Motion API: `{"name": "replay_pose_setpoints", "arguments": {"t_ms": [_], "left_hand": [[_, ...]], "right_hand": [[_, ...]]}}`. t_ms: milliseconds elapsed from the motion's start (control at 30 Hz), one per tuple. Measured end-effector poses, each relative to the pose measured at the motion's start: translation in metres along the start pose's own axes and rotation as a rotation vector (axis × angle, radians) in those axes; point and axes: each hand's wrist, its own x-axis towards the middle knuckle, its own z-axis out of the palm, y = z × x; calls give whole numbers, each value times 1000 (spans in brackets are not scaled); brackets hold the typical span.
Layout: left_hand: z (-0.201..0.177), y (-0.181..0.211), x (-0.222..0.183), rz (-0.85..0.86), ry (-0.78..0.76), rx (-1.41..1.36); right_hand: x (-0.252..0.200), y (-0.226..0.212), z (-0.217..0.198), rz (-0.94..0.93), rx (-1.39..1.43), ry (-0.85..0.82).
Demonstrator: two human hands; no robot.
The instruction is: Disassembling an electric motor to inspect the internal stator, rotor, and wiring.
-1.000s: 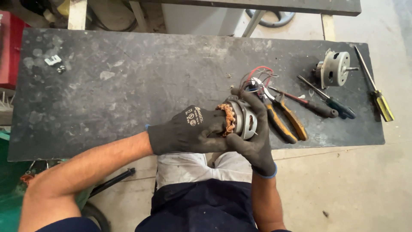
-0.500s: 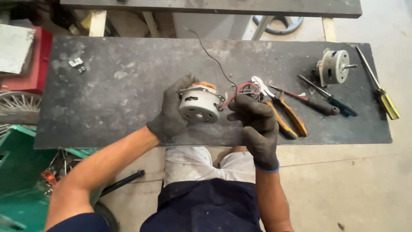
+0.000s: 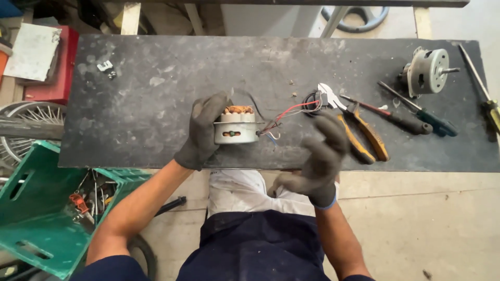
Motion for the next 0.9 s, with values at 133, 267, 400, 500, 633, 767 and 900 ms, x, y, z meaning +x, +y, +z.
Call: {"name": "replay_pose_setpoints", "arguments": {"t_ms": [133, 267, 400, 500, 633, 767, 900], "left_hand": [[13, 25, -17, -47, -23, 246], [12, 23, -14, -119, -22, 413], [7, 18, -9, -292, 28, 545], [0, 22, -4, -306, 18, 565], [-3, 27, 5, -321, 0, 601], [-2, 28, 1, -336, -29, 635], [1, 29, 3, -349, -49, 658]], "right_hand": [[18, -9, 16, -59, -99, -337], [-1, 3, 11, 164, -179, -545], [-1, 9, 3, 307, -81, -632], [-4, 8, 5, 400, -229, -659], [1, 5, 6, 470, -208, -653], [17, 2, 2, 495, -157, -804], [-13, 10, -4, 396, -266, -793]]}}
